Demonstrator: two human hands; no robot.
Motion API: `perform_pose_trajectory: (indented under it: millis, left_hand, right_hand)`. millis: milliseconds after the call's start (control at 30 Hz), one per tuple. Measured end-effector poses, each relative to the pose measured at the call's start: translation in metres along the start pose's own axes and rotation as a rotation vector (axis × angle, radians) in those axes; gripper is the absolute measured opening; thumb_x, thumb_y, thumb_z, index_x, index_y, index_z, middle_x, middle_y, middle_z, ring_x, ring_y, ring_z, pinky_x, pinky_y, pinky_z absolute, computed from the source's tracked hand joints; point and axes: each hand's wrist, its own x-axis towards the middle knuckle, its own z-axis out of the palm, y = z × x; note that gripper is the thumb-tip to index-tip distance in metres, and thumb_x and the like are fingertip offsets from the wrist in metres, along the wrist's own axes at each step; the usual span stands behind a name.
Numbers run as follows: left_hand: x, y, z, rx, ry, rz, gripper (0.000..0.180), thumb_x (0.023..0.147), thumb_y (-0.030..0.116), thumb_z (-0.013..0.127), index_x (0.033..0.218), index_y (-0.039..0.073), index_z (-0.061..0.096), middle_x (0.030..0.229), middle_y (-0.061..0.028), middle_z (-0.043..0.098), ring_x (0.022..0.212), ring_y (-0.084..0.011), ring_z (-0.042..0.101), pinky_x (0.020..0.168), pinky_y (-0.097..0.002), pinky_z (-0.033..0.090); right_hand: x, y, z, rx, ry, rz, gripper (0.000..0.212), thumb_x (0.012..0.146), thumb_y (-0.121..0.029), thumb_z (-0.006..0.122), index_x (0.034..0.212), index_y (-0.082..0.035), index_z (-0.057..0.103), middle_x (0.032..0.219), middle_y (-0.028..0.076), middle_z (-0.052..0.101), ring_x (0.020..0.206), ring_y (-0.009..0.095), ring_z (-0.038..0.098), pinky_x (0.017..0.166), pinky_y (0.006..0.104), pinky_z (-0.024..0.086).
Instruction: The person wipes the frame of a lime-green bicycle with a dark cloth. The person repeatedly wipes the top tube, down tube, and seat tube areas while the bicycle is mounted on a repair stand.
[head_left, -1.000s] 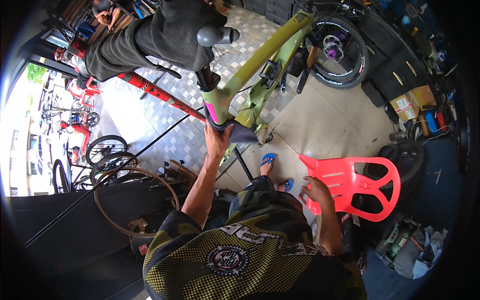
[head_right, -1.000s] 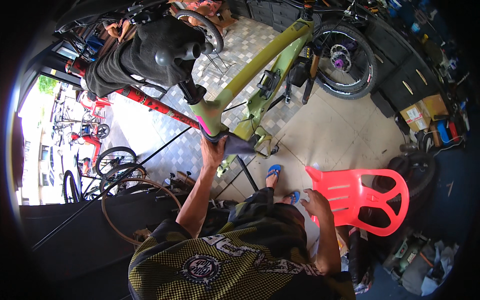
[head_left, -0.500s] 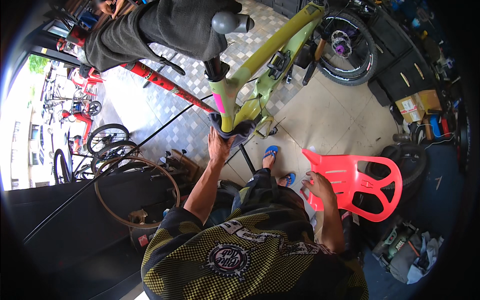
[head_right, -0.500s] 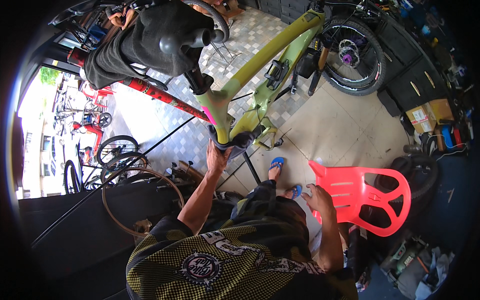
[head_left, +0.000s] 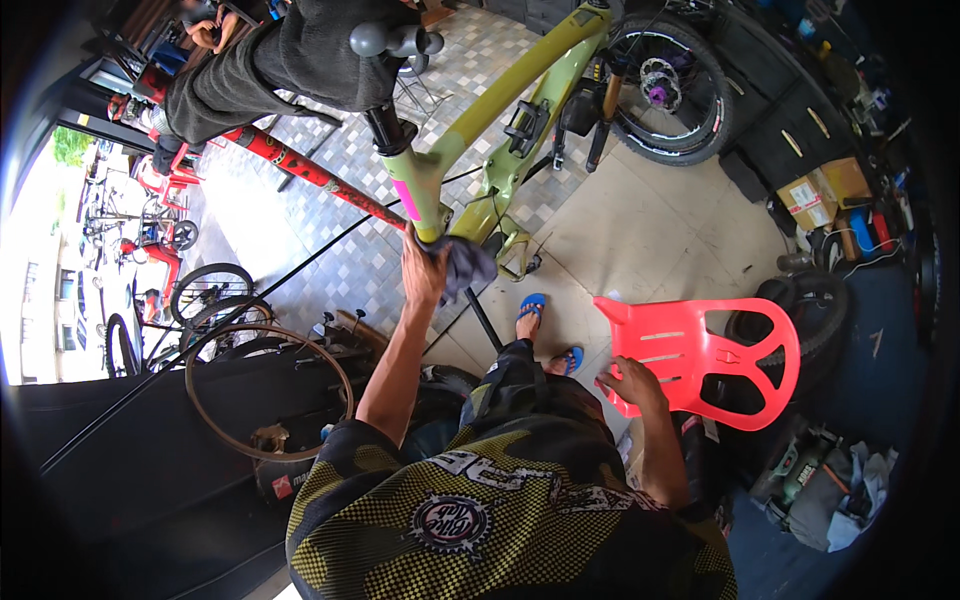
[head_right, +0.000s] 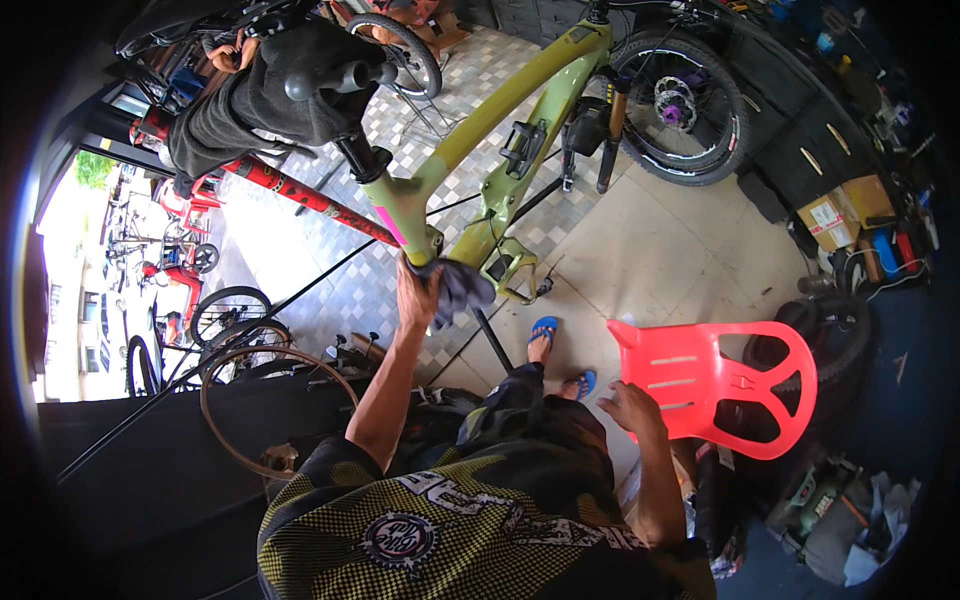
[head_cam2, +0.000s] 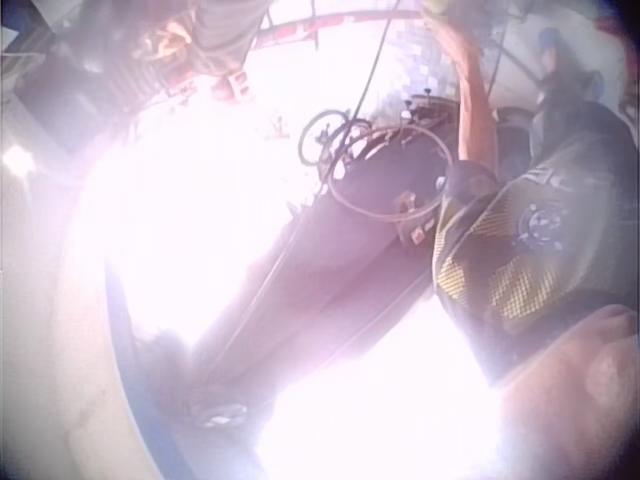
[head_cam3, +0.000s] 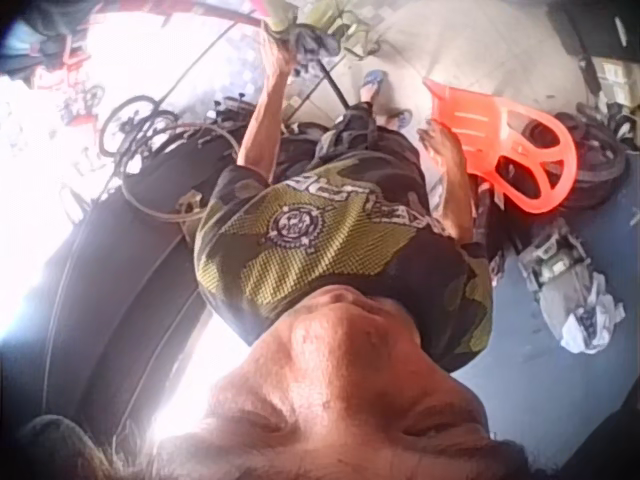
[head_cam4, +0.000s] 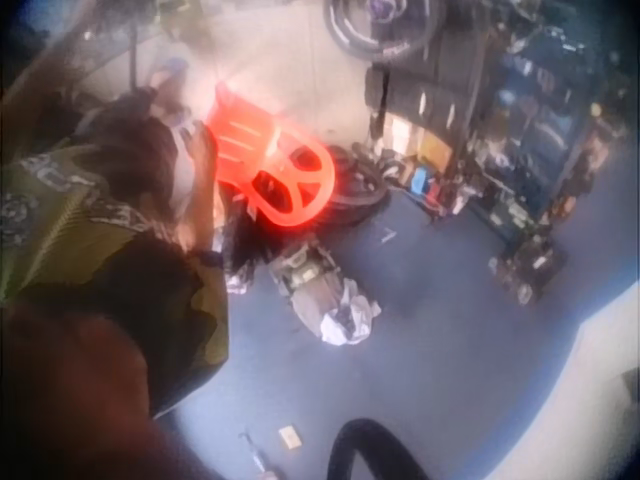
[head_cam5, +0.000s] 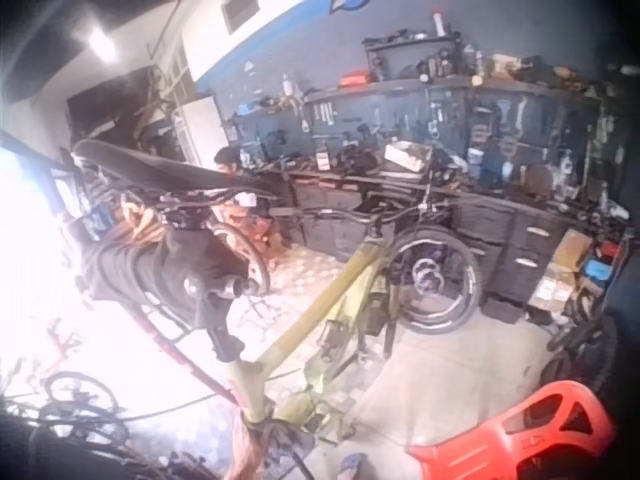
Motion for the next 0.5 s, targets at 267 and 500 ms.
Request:
perform_pose_trajectory:
  millis: [267, 500]
  left_hand:
    - [-0.009, -0.023, 0.008, -0.064, -0.13, -0.186, 0.066, 0.092, 0.047, 0.074, 0.14, 0.011, 0.046, 0.11, -0.0255, 0.072, 0.105, -0.0529, 0.066, 0.084, -0.0567, 0.054]
    - [-0.028, -0.034, 0.001, 0.118, -0.199, -0.175, 0.082, 0.096, 0.039, 0.071, 0.158, 0.004, 0.029, 0.141, -0.0288, 0.059, 0.131, -0.0465, 0.056, 0.108, -0.0537, 0.046]
  right_hand:
    - [-0.02, 0.013, 0.0, 0.085, 0.014, 0.055, 0.065, 0.093, -0.057, 0.069, 0.131, -0.005, 0.065, 0.122, 0.018, 0.071, 0.116, 0.034, 0.067, 0.097, 0.0452, 0.054]
    - [-0.022, 0.019, 0.004, 0.079, 0.04, -0.032, 0.065, 0.092, -0.058, 0.07, 0.127, -0.003, 0.066, 0.116, 0.022, 0.073, 0.111, 0.037, 0.069, 0.093, 0.0461, 0.055]
